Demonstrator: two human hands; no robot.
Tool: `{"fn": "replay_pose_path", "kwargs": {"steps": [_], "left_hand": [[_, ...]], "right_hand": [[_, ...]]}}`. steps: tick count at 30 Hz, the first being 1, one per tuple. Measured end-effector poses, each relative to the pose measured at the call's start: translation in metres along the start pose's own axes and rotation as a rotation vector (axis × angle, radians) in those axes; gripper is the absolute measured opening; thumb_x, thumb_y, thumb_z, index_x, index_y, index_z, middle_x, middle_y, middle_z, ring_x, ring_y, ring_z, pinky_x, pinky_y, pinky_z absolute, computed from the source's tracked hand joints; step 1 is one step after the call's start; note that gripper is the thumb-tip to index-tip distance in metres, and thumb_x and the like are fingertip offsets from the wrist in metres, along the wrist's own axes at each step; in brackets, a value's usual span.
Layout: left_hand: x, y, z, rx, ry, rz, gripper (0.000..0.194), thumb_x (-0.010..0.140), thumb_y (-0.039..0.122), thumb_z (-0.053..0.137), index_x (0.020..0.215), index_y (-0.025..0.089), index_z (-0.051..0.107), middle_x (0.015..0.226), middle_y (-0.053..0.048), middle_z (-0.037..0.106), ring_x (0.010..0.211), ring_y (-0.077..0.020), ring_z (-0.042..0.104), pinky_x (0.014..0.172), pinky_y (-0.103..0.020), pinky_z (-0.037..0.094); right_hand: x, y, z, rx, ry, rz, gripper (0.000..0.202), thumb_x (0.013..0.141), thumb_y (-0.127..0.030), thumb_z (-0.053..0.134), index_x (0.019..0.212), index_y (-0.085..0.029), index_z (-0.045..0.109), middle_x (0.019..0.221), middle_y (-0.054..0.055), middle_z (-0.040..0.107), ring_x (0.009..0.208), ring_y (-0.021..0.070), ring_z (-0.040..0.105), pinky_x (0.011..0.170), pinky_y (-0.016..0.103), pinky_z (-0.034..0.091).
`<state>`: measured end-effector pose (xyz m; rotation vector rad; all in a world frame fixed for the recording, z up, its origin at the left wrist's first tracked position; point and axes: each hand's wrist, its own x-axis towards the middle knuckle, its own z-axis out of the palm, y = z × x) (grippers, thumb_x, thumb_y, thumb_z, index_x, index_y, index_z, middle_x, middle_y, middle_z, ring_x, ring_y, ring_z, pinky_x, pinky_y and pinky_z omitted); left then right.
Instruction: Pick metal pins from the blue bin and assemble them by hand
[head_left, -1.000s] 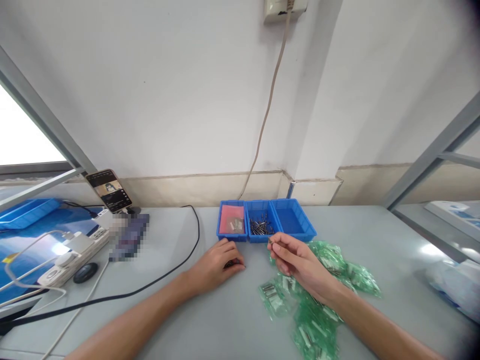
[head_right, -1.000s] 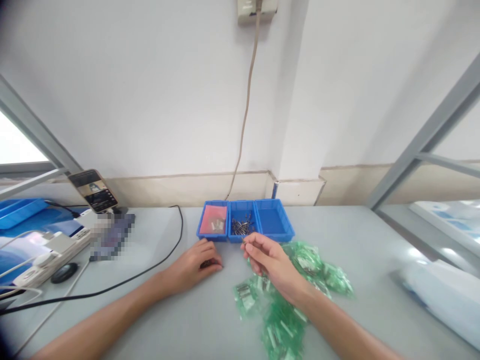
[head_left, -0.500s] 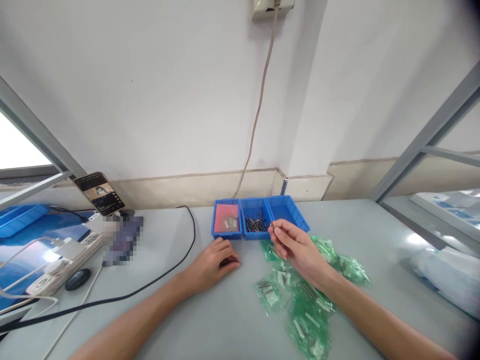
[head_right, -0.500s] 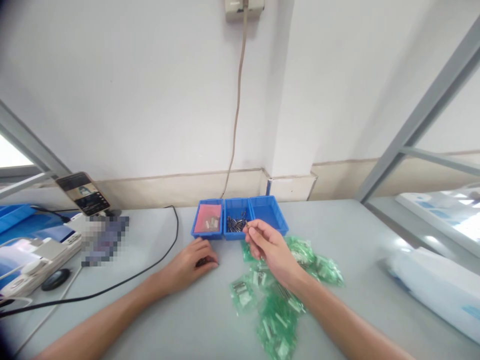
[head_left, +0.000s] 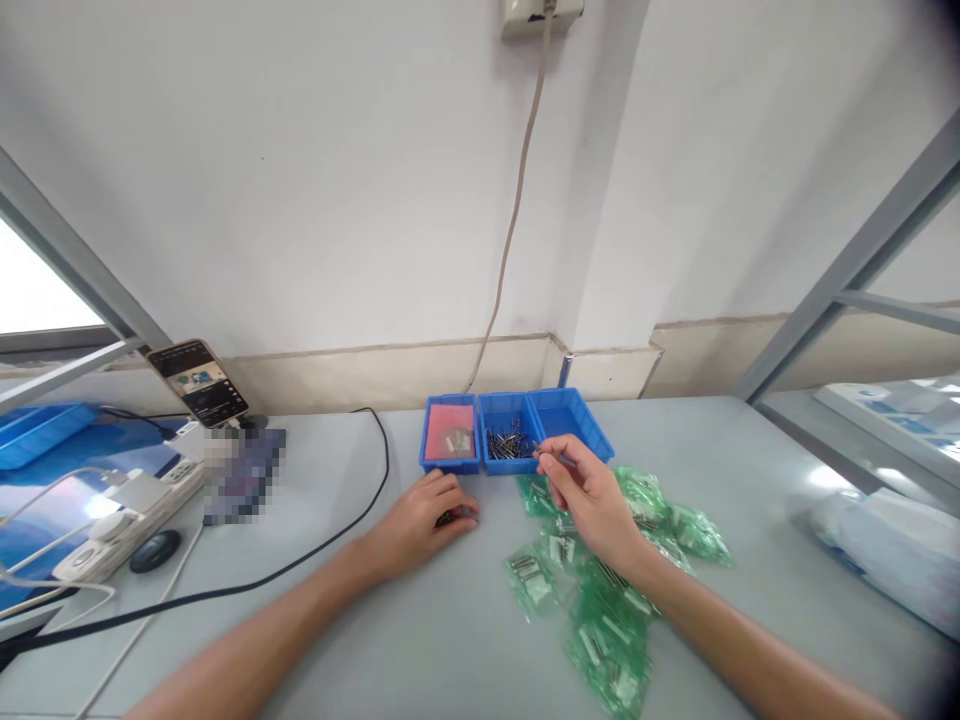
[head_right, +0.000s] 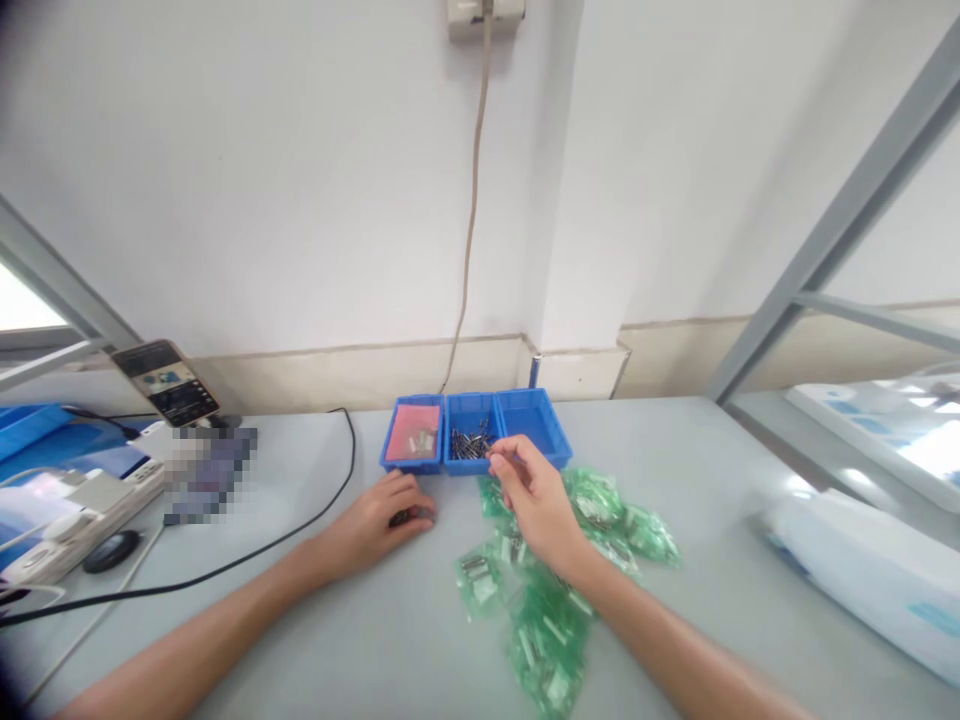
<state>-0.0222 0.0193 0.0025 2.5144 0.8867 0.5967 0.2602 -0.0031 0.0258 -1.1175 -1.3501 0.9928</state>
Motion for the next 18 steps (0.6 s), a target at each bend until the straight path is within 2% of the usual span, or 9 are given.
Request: {"fn": "replay_pose_path", "kwargs": {"steps": [3, 8, 18], "left_hand": [[0.0006, 0.0008, -0.0009, 0.003, -0.004, 0.01, 0.023, 0.111, 0.037, 0.058, 0.121, 0.023, 0.073, 0.105, -0.006, 0.066, 0.1, -0.0224, 0.056, 0.09, -0.035, 0.048], [0.002, 0.0022, -0.0018, 0.023, -0.001, 0.019, 0.027, 0.112, 0.04, 0.056, 0.12, 0.023, 0.075, 0.103, -0.007, 0.066, 0.098, -0.0227, 0.057, 0.088, -0.035, 0.049], [0.0021, 0.0018, -0.0027, 0.033, -0.021, 0.03, 0.022, 0.111, 0.036, 0.06, 0.12, 0.023, 0.075, 0.102, -0.006, 0.066, 0.098, -0.0219, 0.057, 0.089, -0.033, 0.047]], "right_hand": [[-0.0014, -0.0005, 0.0018, 0.001, -0.019, 0.016, 0.036, 0.099, -0.06, 0.064, 0.106, -0.024, 0.064, 0.086, 0.001, 0.063, 0.055, 0.0124, 0.048, 0.05, 0.027, 0.04], [-0.0022, -0.0051, 0.0035, 0.016, -0.021, 0.031, 0.039, 0.096, -0.062, 0.067, 0.104, -0.024, 0.064, 0.085, 0.001, 0.063, 0.054, 0.0128, 0.047, 0.05, 0.028, 0.039], [-0.0021, -0.0076, 0.0016, 0.043, -0.015, 0.029, 0.039, 0.096, -0.062, 0.069, 0.106, -0.024, 0.065, 0.087, 0.0, 0.063, 0.054, 0.0115, 0.047, 0.051, 0.028, 0.038]]}}
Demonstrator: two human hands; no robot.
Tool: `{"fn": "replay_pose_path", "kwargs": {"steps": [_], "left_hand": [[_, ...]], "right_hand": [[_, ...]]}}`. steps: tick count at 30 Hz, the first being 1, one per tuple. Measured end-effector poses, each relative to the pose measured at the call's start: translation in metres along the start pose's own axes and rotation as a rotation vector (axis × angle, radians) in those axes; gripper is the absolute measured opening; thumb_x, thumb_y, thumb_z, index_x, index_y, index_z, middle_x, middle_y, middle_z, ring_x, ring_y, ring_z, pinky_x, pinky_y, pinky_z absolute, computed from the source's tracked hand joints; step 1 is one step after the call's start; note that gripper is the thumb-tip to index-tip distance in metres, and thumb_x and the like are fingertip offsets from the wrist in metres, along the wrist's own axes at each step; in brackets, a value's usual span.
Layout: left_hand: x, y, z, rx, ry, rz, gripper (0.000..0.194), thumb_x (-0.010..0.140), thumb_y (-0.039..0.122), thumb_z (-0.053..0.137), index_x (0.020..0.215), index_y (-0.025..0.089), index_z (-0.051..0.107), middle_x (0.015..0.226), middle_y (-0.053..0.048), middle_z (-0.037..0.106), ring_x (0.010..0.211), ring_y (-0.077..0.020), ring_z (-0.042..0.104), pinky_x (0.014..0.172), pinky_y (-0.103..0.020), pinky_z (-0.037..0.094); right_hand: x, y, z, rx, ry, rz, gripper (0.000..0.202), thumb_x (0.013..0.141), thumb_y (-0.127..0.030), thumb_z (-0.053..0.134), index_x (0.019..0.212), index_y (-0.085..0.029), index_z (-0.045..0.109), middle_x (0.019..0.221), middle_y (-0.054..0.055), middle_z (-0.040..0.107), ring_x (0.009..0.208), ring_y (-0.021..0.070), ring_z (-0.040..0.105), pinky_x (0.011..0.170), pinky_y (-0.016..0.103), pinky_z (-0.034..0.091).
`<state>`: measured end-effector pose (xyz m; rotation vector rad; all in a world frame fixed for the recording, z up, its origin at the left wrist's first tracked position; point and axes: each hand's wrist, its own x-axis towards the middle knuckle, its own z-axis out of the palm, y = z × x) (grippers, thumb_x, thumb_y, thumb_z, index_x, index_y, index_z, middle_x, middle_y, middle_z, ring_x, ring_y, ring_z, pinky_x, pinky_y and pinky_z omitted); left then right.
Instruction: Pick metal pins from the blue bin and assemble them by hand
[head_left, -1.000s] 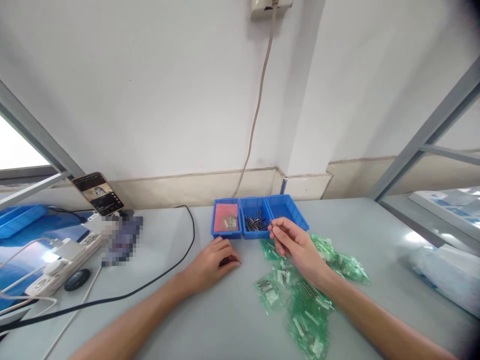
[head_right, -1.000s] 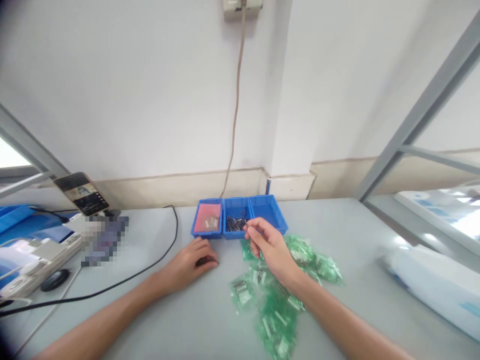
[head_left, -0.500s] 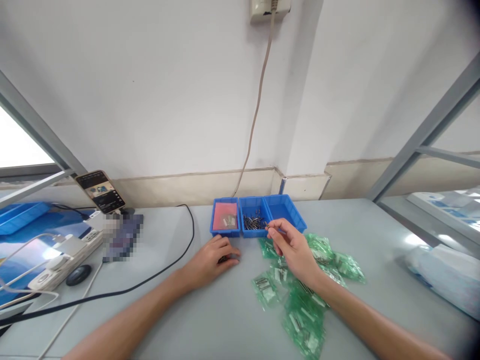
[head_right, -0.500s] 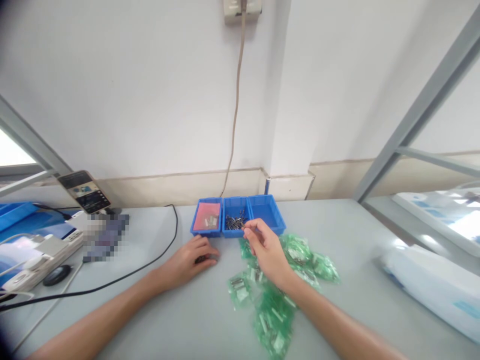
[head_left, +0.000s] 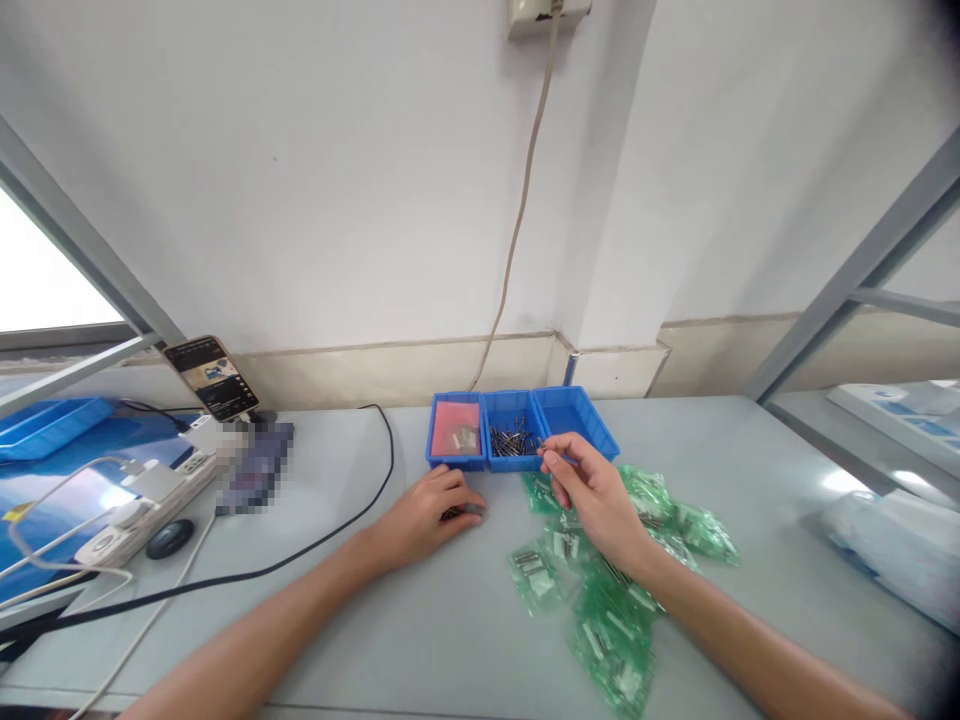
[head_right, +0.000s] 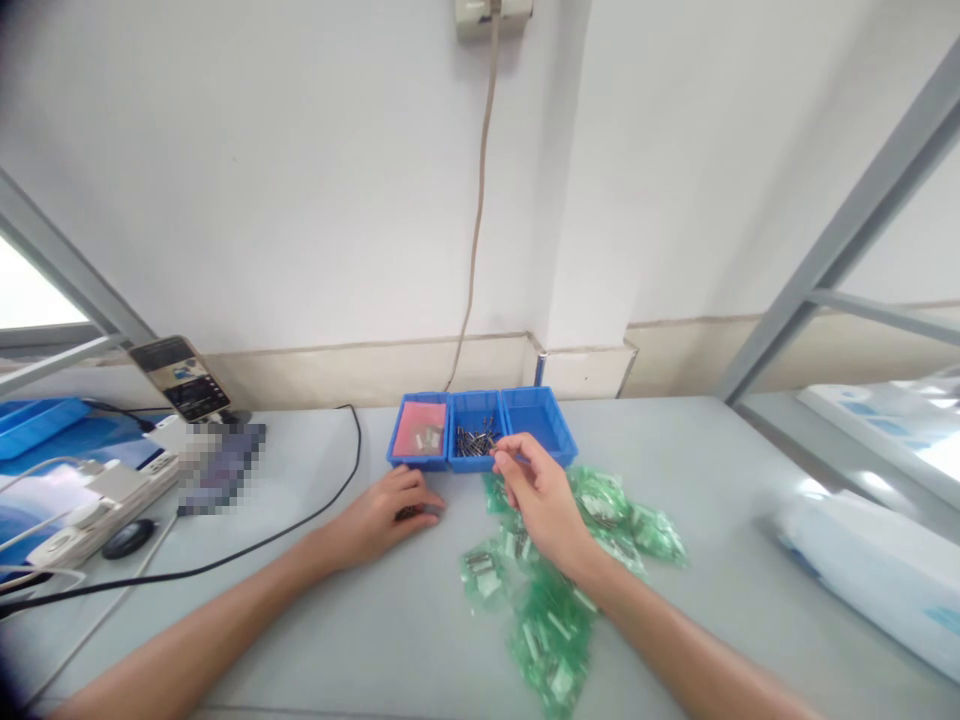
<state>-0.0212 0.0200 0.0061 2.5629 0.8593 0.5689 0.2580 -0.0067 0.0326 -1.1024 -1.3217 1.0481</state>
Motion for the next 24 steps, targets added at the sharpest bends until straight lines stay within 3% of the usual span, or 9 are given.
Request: {"fn": "replay_pose_path", "kwargs": {"steps": [7, 14, 24], "left_hand": [[0.0, -0.002, 0.002, -0.006, 0.003, -0.001, 0.022, 0.111, 0.035, 0.059, 0.121, 0.023, 0.074, 0.104, -0.006, 0.066, 0.099, -0.0221, 0.057, 0.09, -0.033, 0.047], [-0.002, -0.002, 0.002, -0.02, 0.013, -0.009, 0.024, 0.111, 0.038, 0.058, 0.12, 0.023, 0.075, 0.103, -0.007, 0.067, 0.099, -0.0222, 0.057, 0.09, -0.034, 0.048], [-0.001, 0.0, 0.0, -0.028, 0.011, 0.0, 0.025, 0.111, 0.039, 0.058, 0.118, 0.022, 0.075, 0.104, -0.007, 0.068, 0.101, -0.0224, 0.059, 0.09, -0.035, 0.049]], "right_hand": [[0.002, -0.002, -0.003, 0.185, -0.08, 0.079, 0.033, 0.097, -0.056, 0.072, 0.102, -0.023, 0.067, 0.088, 0.0, 0.062, 0.054, 0.0093, 0.042, 0.052, 0.027, 0.033], [-0.002, -0.018, -0.001, 0.447, -0.21, 0.259, 0.032, 0.092, -0.049, 0.081, 0.089, -0.021, 0.065, 0.077, -0.004, 0.047, 0.055, 0.0092, 0.031, 0.053, 0.027, 0.027], [-0.002, -0.017, -0.001, 0.379, -0.204, 0.237, 0.036, 0.093, -0.054, 0.077, 0.093, -0.023, 0.059, 0.075, -0.005, 0.051, 0.053, 0.0103, 0.036, 0.054, 0.028, 0.028]]}}
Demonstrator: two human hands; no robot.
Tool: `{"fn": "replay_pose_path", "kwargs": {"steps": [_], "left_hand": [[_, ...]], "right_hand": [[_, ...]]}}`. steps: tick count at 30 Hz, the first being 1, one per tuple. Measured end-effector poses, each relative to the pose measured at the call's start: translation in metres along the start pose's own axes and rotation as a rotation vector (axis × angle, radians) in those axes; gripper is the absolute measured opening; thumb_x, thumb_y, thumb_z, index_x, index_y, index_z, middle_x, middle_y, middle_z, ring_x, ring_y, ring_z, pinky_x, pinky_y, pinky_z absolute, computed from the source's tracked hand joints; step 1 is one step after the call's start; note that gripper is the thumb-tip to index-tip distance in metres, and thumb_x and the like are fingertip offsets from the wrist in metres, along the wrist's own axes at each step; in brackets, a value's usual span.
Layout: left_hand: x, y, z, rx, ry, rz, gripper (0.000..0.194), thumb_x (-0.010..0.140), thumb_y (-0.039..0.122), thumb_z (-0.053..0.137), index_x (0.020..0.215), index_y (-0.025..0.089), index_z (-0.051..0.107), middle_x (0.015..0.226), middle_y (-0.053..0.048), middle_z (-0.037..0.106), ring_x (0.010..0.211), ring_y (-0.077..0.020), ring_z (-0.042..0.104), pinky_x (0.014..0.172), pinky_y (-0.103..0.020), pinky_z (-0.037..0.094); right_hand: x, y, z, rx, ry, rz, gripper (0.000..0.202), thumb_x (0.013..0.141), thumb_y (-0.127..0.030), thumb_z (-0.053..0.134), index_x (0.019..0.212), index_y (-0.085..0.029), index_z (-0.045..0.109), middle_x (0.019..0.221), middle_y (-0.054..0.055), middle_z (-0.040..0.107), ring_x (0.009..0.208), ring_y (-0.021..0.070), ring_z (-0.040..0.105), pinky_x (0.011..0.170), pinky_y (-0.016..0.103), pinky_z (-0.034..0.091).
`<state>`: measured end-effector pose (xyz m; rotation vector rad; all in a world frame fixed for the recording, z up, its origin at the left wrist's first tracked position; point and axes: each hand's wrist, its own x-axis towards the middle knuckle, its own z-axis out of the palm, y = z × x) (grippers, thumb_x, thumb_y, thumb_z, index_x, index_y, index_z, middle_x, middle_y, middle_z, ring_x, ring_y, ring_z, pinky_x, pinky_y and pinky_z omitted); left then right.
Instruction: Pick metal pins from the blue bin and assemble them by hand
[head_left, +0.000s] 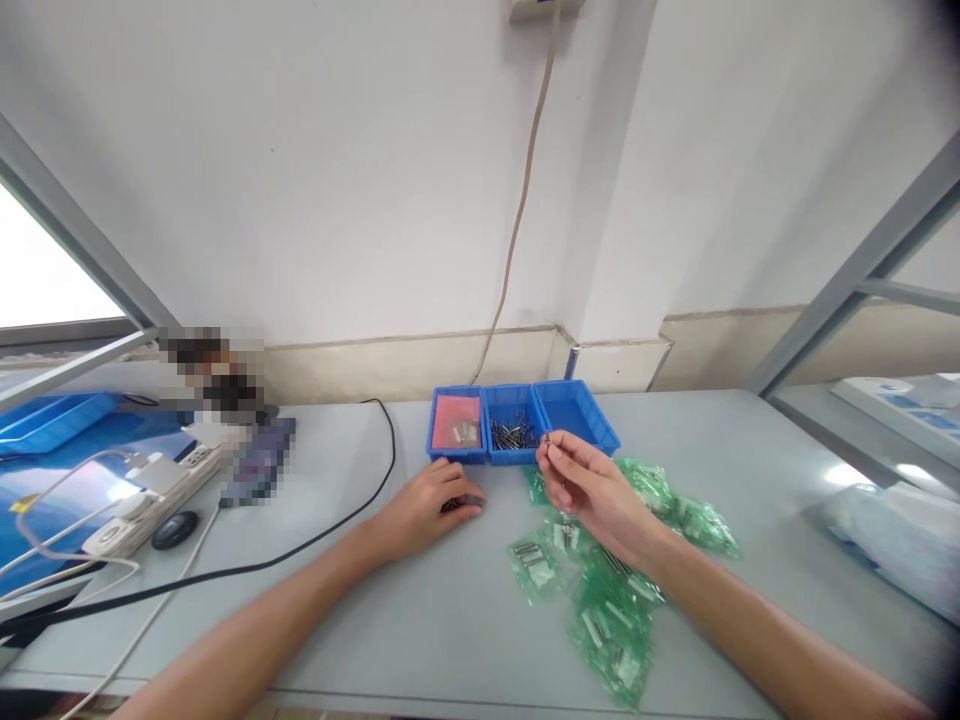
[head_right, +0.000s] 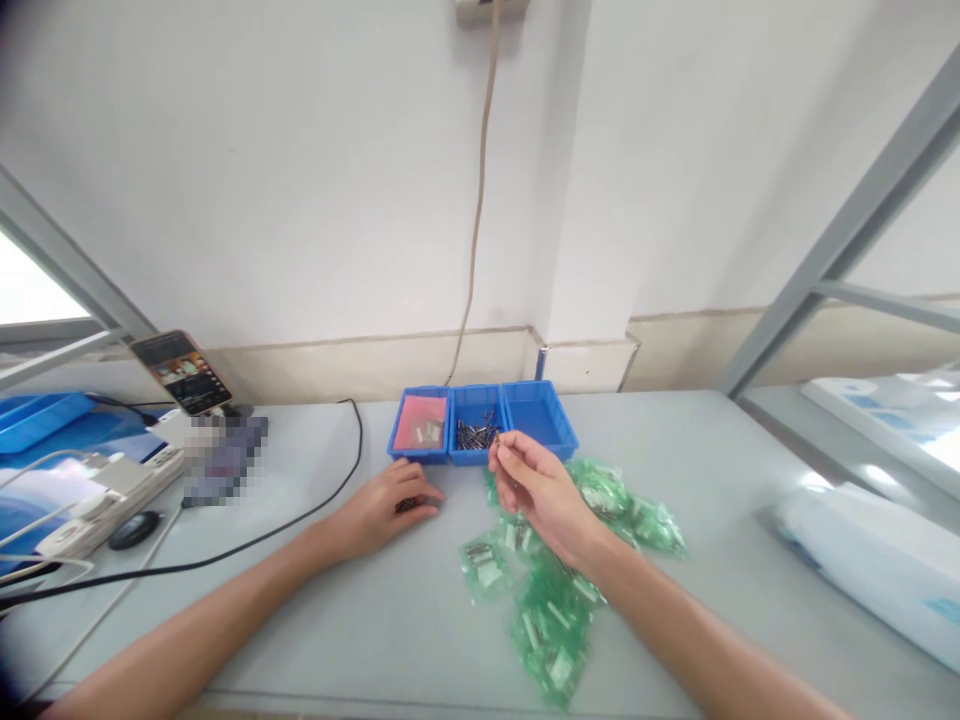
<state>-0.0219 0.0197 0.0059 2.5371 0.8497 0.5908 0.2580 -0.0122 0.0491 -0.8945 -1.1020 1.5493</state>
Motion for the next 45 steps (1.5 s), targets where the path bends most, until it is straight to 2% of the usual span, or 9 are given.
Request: {"fn": "replay_pose_path", "kwargs": {"steps": [3, 6, 9, 12, 22, 26, 30, 38, 45], "left_hand": [[0.0, -0.001, 0.001, -0.002, 0.008, 0.008, 0.023, 0.111, 0.037, 0.058, 0.118, 0.022, 0.075, 0.104, -0.007, 0.068, 0.1, -0.022, 0.058, 0.09, -0.034, 0.048], [-0.001, -0.002, 0.002, -0.004, 0.009, 0.011, 0.023, 0.112, 0.037, 0.057, 0.118, 0.022, 0.074, 0.104, -0.006, 0.068, 0.1, -0.0218, 0.058, 0.091, -0.034, 0.048], [-0.002, -0.003, 0.002, -0.004, 0.007, 0.006, 0.025, 0.112, 0.039, 0.056, 0.118, 0.022, 0.075, 0.105, -0.007, 0.068, 0.101, -0.0223, 0.058, 0.092, -0.035, 0.049], [-0.002, -0.002, 0.002, 0.004, 0.006, 0.007, 0.025, 0.112, 0.038, 0.057, 0.117, 0.022, 0.075, 0.104, -0.007, 0.068, 0.1, -0.0224, 0.058, 0.092, -0.035, 0.048], [-0.001, 0.0, 0.0, 0.003, 0.003, 0.007, 0.023, 0.112, 0.037, 0.057, 0.117, 0.022, 0.074, 0.104, -0.006, 0.068, 0.1, -0.0221, 0.058, 0.091, -0.035, 0.048], [-0.001, -0.001, 0.001, -0.001, 0.006, 0.003, 0.021, 0.111, 0.035, 0.059, 0.119, 0.022, 0.074, 0.104, -0.006, 0.068, 0.101, -0.0218, 0.058, 0.091, -0.034, 0.048], [-0.002, -0.002, 0.001, 0.005, 0.002, 0.005, 0.02, 0.111, 0.034, 0.059, 0.118, 0.022, 0.074, 0.104, -0.006, 0.068, 0.101, -0.0219, 0.058, 0.091, -0.034, 0.048], [-0.001, -0.002, 0.001, 0.009, 0.0, 0.005, 0.02, 0.111, 0.034, 0.06, 0.117, 0.022, 0.074, 0.104, -0.006, 0.067, 0.101, -0.0218, 0.058, 0.091, -0.033, 0.048], [-0.001, -0.003, 0.002, -0.002, 0.012, 0.024, 0.017, 0.111, 0.031, 0.061, 0.117, 0.022, 0.073, 0.104, -0.005, 0.068, 0.101, -0.0216, 0.057, 0.091, -0.033, 0.047]], "right_hand": [[0.0, 0.007, -0.003, -0.207, 0.055, -0.09, 0.034, 0.099, -0.057, 0.069, 0.1, -0.025, 0.059, 0.076, -0.003, 0.058, 0.054, 0.0128, 0.045, 0.057, 0.03, 0.036], [-0.002, 0.015, -0.006, -0.461, 0.228, -0.259, 0.028, 0.104, -0.055, 0.061, 0.108, -0.028, 0.058, 0.071, -0.002, 0.055, 0.061, 0.0191, 0.053, 0.059, 0.033, 0.042], [-0.004, 0.018, -0.006, -0.647, 0.326, -0.485, 0.019, 0.106, -0.047, 0.06, 0.107, -0.028, 0.062, 0.097, 0.005, 0.062, 0.079, 0.0229, 0.059, 0.071, 0.037, 0.048], [-0.006, 0.018, -0.005, -0.699, 0.325, -0.573, 0.015, 0.107, -0.042, 0.06, 0.104, -0.029, 0.065, 0.106, 0.008, 0.062, 0.092, 0.0264, 0.06, 0.082, 0.041, 0.05], [0.001, 0.021, -0.008, -0.462, 0.204, -0.325, 0.027, 0.104, -0.053, 0.062, 0.105, -0.027, 0.065, 0.093, 0.003, 0.066, 0.056, 0.0146, 0.049, 0.054, 0.032, 0.044], [0.006, 0.025, -0.009, -0.388, 0.247, -0.319, 0.033, 0.102, -0.058, 0.062, 0.107, -0.026, 0.066, 0.098, 0.004, 0.067, 0.054, 0.0127, 0.049, 0.052, 0.031, 0.043], [0.007, 0.022, -0.008, -0.282, 0.277, -0.278, 0.036, 0.099, -0.06, 0.067, 0.104, -0.025, 0.067, 0.085, 0.0, 0.061, 0.055, 0.0128, 0.046, 0.05, 0.029, 0.039], [0.005, 0.012, -0.008, -0.063, 0.166, -0.145, 0.03, 0.098, -0.053, 0.072, 0.099, -0.023, 0.069, 0.077, -0.003, 0.049, 0.06, 0.0116, 0.04, 0.054, 0.026, 0.037], [0.009, 0.012, -0.015, -0.266, 0.153, -0.202, 0.031, 0.099, -0.055, 0.07, 0.106, -0.025, 0.068, 0.08, -0.001, 0.058, 0.06, 0.0132, 0.047, 0.059, 0.03, 0.042]]}}
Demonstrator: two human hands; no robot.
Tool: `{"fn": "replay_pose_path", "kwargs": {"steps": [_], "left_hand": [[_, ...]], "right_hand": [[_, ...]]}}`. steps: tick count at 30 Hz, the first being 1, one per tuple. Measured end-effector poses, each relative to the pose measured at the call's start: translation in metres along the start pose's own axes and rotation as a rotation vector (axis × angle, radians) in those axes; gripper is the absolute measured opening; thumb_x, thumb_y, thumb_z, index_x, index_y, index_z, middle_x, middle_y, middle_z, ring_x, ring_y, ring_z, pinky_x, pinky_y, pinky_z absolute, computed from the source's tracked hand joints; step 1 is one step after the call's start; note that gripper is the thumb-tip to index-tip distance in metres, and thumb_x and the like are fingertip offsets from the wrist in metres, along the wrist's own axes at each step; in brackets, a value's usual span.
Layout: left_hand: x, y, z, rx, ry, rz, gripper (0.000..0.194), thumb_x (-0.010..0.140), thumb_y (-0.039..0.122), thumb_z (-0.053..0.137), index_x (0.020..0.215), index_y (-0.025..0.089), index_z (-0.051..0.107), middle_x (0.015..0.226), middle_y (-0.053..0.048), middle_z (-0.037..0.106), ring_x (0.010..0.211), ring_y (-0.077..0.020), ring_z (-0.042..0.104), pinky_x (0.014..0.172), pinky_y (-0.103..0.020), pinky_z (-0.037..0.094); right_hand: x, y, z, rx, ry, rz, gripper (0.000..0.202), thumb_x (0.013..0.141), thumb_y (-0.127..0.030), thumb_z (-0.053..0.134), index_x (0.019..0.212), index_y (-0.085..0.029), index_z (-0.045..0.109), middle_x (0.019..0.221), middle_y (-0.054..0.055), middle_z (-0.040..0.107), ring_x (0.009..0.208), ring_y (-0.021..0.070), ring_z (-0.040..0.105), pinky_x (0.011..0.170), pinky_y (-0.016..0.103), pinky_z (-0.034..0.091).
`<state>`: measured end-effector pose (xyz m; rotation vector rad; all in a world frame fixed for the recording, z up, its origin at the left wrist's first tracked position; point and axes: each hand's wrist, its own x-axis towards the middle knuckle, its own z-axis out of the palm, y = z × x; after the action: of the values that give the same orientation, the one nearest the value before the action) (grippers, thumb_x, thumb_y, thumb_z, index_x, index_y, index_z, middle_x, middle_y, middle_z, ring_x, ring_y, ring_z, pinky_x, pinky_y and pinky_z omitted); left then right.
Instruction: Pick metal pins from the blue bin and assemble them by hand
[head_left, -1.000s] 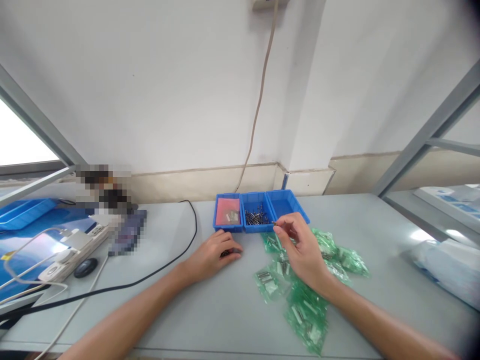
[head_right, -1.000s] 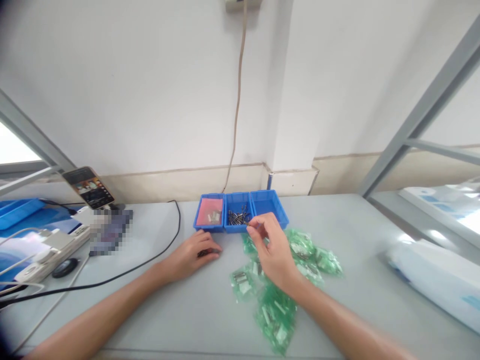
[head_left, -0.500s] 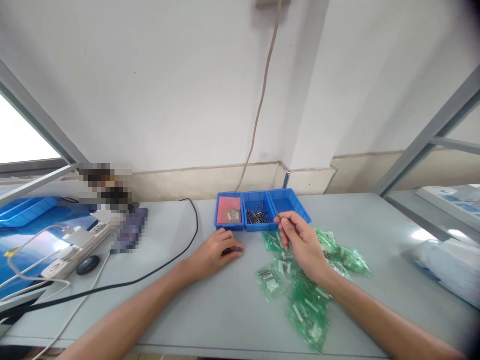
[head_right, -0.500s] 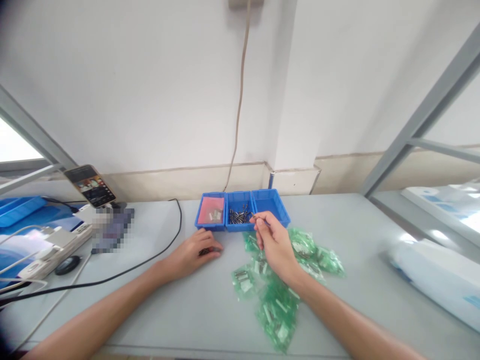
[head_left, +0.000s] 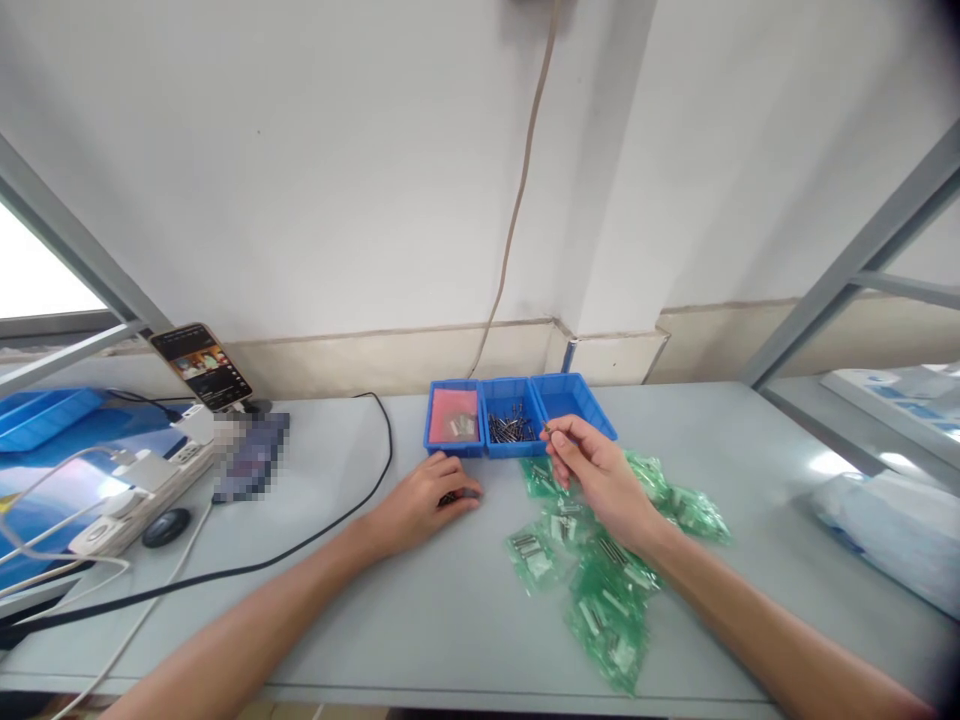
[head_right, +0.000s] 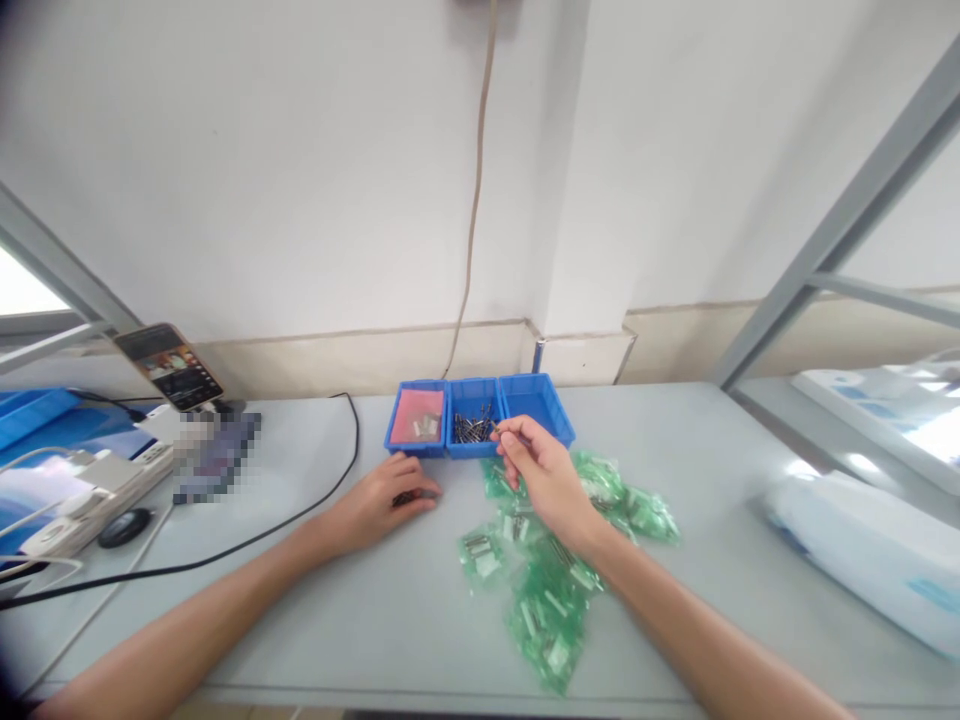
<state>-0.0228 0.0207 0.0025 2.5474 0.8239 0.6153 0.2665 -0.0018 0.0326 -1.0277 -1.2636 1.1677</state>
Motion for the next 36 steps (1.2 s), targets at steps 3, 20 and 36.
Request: {"fn": "replay_pose_path", "kwargs": {"steps": [3, 20, 36], "left_hand": [[0.0, -0.0009, 0.0008, 0.005, -0.006, -0.003, 0.016, 0.11, 0.031, 0.061, 0.118, 0.022, 0.073, 0.104, -0.005, 0.067, 0.101, -0.0218, 0.057, 0.091, -0.033, 0.047], [0.0007, 0.0032, -0.0028, 0.01, -0.015, -0.016, 0.018, 0.111, 0.033, 0.06, 0.117, 0.022, 0.073, 0.104, -0.005, 0.068, 0.101, -0.0217, 0.058, 0.091, -0.034, 0.048], [0.0003, 0.0023, -0.0022, 0.006, -0.023, -0.021, 0.019, 0.111, 0.034, 0.059, 0.118, 0.023, 0.073, 0.106, -0.006, 0.069, 0.102, -0.0218, 0.058, 0.092, -0.034, 0.048]], "right_hand": [[0.001, 0.002, -0.0012, -0.123, 0.017, -0.038, 0.031, 0.1, -0.056, 0.067, 0.105, -0.025, 0.066, 0.075, -0.003, 0.058, 0.058, 0.0142, 0.049, 0.059, 0.031, 0.043], [-0.0038, 0.0003, 0.0054, -0.197, -0.039, -0.008, 0.029, 0.096, -0.053, 0.072, 0.096, -0.026, 0.06, 0.073, -0.004, 0.051, 0.06, 0.0149, 0.045, 0.056, 0.029, 0.037], [-0.0019, 0.0023, 0.0028, 0.266, -0.018, 0.186, 0.031, 0.093, -0.049, 0.081, 0.09, -0.02, 0.069, 0.089, 0.0, 0.056, 0.062, 0.0098, 0.037, 0.055, 0.025, 0.033]]}}
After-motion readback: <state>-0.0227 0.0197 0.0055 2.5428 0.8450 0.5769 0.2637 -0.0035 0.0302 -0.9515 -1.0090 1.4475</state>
